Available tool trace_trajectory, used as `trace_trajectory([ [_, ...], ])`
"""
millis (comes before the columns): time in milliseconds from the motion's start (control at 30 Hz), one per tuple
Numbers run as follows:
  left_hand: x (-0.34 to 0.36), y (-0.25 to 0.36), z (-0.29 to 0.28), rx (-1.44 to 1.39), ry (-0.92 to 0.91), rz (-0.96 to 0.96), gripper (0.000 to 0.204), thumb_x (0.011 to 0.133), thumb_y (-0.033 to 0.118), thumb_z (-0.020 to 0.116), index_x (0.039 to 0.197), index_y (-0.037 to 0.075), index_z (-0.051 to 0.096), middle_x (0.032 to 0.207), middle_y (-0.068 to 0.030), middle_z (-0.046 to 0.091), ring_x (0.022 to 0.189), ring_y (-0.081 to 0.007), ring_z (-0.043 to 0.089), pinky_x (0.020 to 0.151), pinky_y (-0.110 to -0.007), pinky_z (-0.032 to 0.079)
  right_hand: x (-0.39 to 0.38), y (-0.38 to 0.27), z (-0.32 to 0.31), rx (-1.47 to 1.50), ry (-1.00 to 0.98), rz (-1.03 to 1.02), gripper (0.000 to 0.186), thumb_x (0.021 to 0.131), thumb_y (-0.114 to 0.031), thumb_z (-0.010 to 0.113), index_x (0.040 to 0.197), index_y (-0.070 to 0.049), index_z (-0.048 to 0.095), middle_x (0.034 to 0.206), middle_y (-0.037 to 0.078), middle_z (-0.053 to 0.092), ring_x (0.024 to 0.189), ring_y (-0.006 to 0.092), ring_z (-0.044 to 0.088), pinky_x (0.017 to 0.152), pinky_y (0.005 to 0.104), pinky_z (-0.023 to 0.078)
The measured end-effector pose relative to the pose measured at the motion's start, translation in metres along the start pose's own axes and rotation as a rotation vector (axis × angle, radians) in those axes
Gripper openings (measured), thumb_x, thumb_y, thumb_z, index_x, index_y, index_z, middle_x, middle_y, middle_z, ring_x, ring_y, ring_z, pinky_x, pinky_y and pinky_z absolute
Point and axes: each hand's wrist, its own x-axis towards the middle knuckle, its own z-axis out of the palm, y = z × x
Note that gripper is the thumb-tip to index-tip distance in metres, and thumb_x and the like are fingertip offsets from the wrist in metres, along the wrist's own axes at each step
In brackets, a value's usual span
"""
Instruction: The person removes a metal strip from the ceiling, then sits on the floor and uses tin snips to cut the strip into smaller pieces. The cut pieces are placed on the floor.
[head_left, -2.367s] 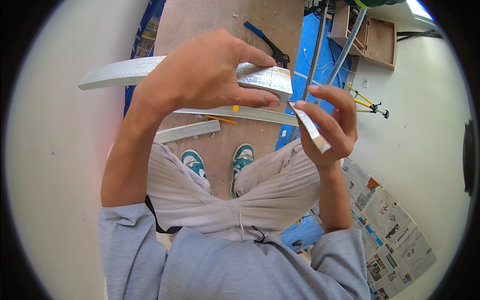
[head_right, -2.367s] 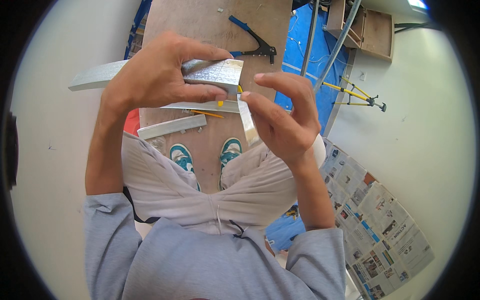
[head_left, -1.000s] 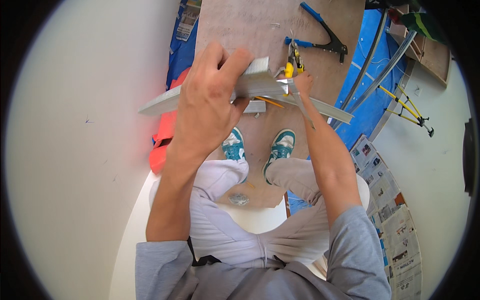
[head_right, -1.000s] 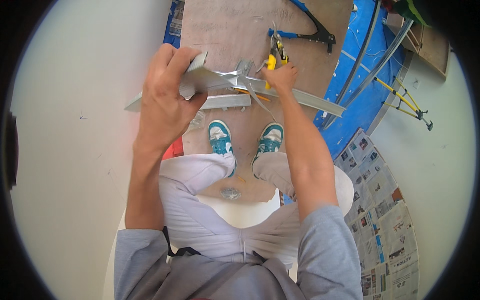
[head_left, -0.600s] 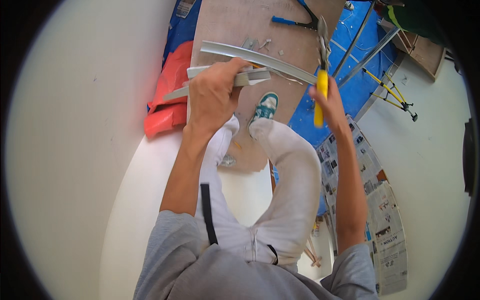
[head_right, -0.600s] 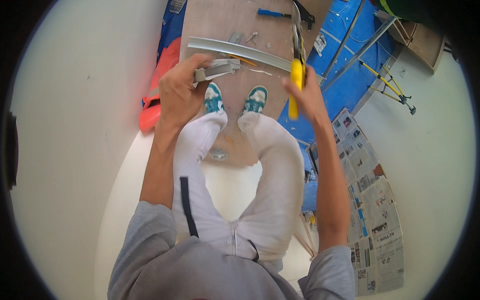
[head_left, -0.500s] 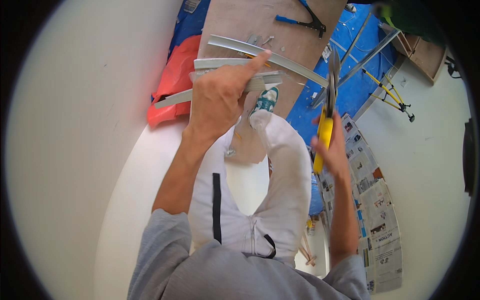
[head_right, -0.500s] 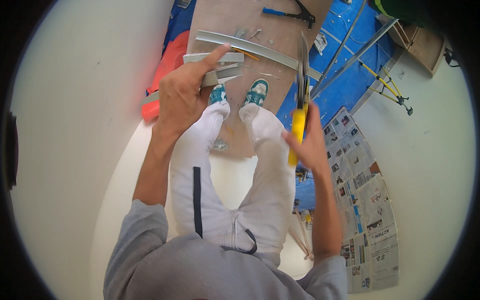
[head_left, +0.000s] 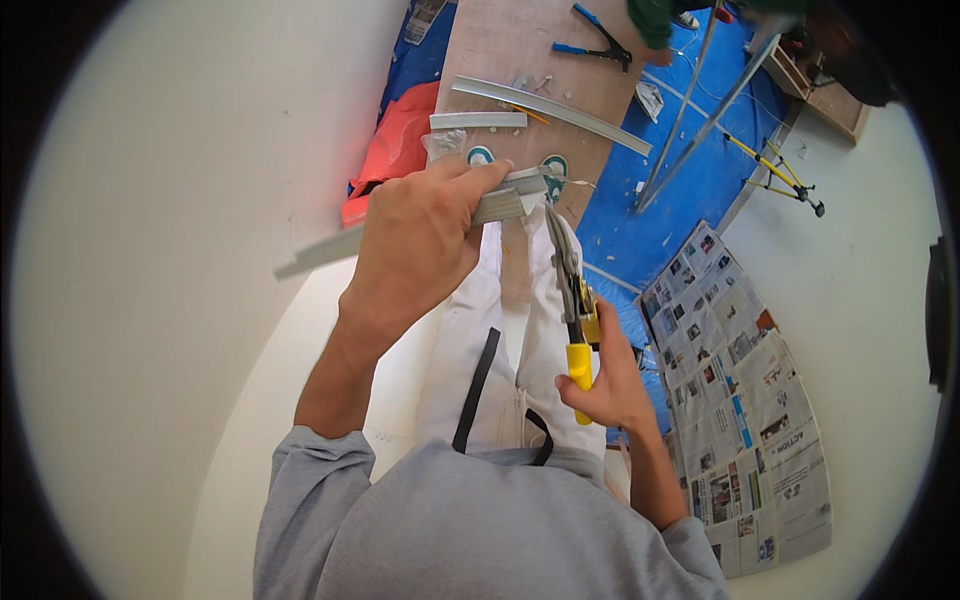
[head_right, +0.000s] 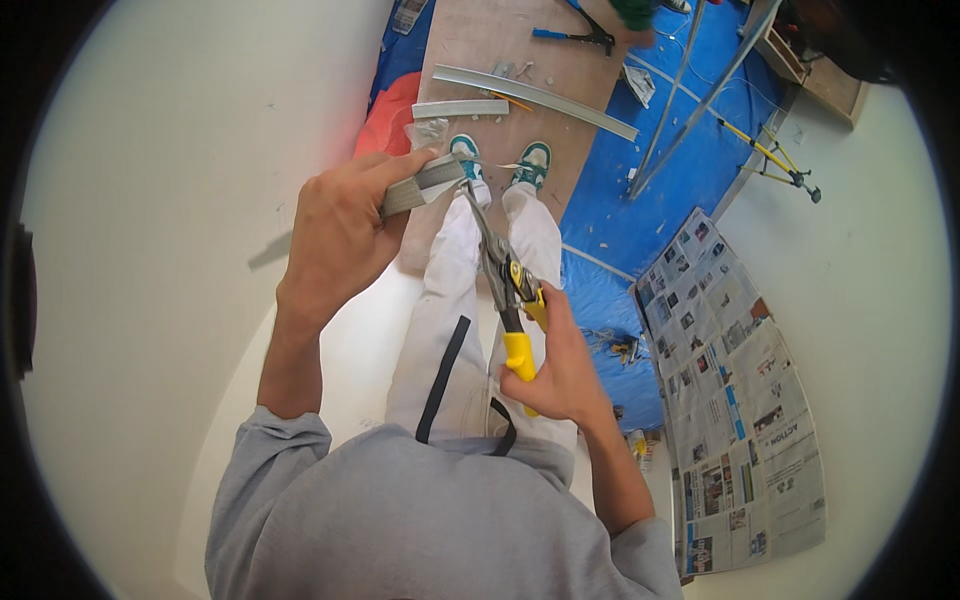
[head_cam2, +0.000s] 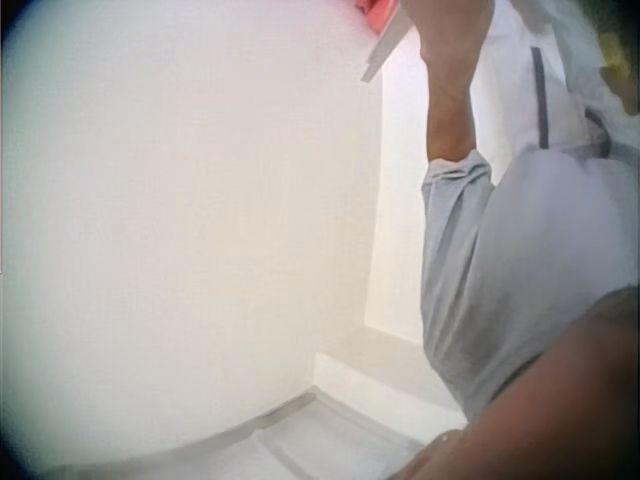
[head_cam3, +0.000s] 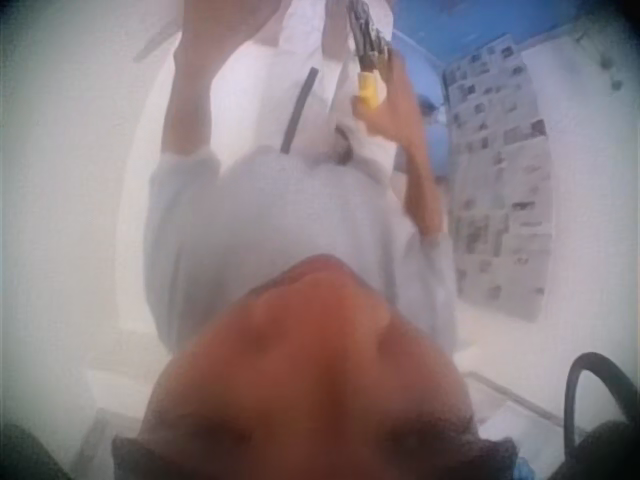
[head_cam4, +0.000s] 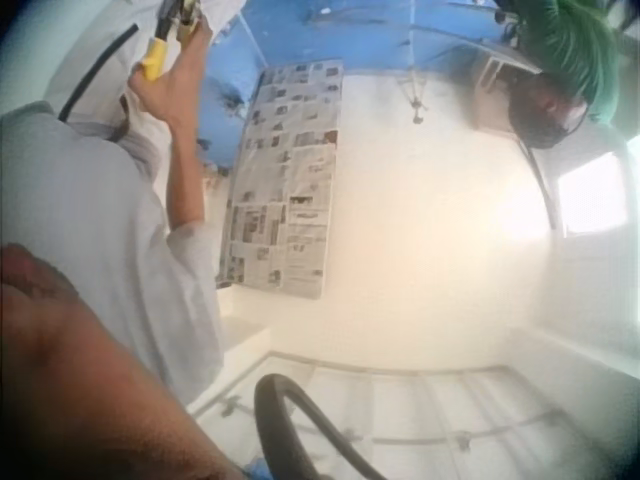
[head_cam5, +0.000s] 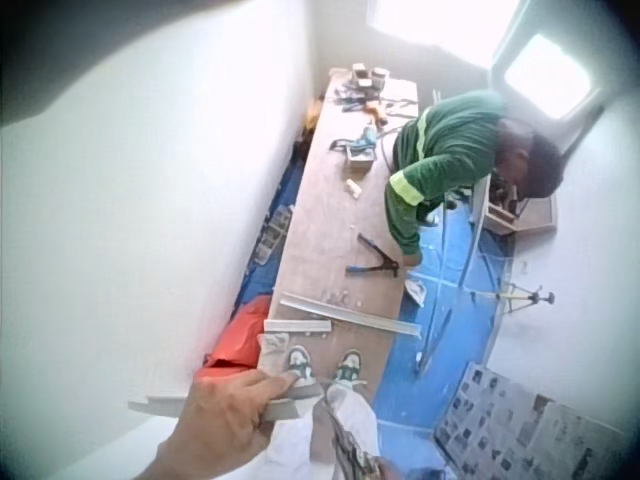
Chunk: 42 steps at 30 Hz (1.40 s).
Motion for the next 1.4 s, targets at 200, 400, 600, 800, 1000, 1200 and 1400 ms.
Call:
trace_trajectory([
  [200, -0.046, 0.048, -0.033, -0.016, -0.083, -0.002, 0.033, 0.081, -0.001, 0.069, 0.113, 0.007, 0.075, 0.078, -0.0174, 0.067, 0.068, -0.0366, 0.065, 0.064, -0.041, 0.051, -0.053, -0.021, 0.002, 0.053, 0.007, -0.07, 0.098, 0.071, -0.023, 0.077, 0.151, 0.006, 0.03, 0.133, 0.027, 0.052, 0.125, 0.0413, 0.056, 0.111, 0.0441, 0.042],
  [400, -0.091, 0.085, -0.082, 0.005, -0.026, 0.021, 0.02, 0.081, 0.001, 0.068, 0.1, 0.005, 0.072, 0.076, -0.0181, 0.066, 0.067, -0.0388, 0.063, 0.063, -0.043, 0.05, -0.112, -0.051, -0.004, 0.028, -0.021, -0.037, 0.097, 0.07, -0.023, 0.077, 0.152, 0.006, 0.031, 0.136, 0.027, 0.052, 0.127, 0.0416, 0.055, 0.111, 0.0436, 0.042],
  [600, -0.142, 0.127, -0.113, 0.05, -0.068, 0.025, 0.007, 0.083, 0.005, 0.072, 0.086, 0.004, 0.065, 0.074, -0.0165, 0.065, 0.068, -0.0386, 0.063, 0.063, -0.044, 0.05, -0.165, -0.074, 0.002, -0.038, -0.051, -0.094, 0.099, 0.068, -0.026, 0.076, 0.152, 0.005, 0.033, 0.137, 0.028, 0.053, 0.128, 0.0432, 0.054, 0.111, 0.0445, 0.042],
  [800, -0.184, 0.156, -0.129, 0.152, -0.061, 0.082, 0.011, 0.086, 0.011, 0.074, 0.088, 0.005, 0.065, 0.075, -0.0144, 0.066, 0.069, -0.0363, 0.065, 0.063, -0.043, 0.051, -0.203, -0.097, 0.01, -0.097, -0.097, -0.085, 0.099, 0.069, -0.028, 0.075, 0.152, 0.005, 0.031, 0.136, 0.03, 0.054, 0.128, 0.0438, 0.054, 0.111, 0.0456, 0.041],
  [1000, -0.212, 0.177, -0.144, 0.215, -0.028, 0.077, 0.011, 0.086, 0.011, 0.074, 0.093, 0.005, 0.067, 0.075, -0.0131, 0.067, 0.068, -0.0337, 0.066, 0.064, -0.043, 0.052, -0.223, -0.106, 0.015, -0.143, -0.115, -0.14, 0.102, 0.07, -0.03, 0.074, 0.153, 0.007, 0.028, 0.133, 0.033, 0.054, 0.126, 0.0459, 0.053, 0.112, 0.0458, 0.04],
  [1200, -0.234, 0.191, -0.148, 0.284, 0.009, 0.082, 0.017, 0.085, 0.007, 0.073, 0.101, 0.004, 0.069, 0.078, -0.0134, 0.068, 0.069, -0.0321, 0.068, 0.063, -0.042, 0.053, -0.232, -0.098, 0.027, -0.139, -0.115, -0.186, 0.1, 0.073, -0.027, 0.074, 0.154, 0.007, 0.026, 0.136, 0.033, 0.052, 0.128, 0.0455, 0.052, 0.113, 0.046, 0.039],
  [1400, -0.259, 0.204, -0.14, 0.334, 0.088, 0.094, 0.023, 0.082, 0.002, 0.071, 0.105, 0.001, 0.068, 0.079, -0.0136, 0.068, 0.069, -0.0309, 0.07, 0.061, -0.041, 0.054, -0.237, -0.088, 0.034, -0.137, -0.156, -0.176, 0.101, 0.074, -0.024, 0.073, 0.155, 0.01, 0.023, 0.145, 0.034, 0.045, 0.138, 0.0457, 0.045, 0.119, 0.0442, 0.033],
])
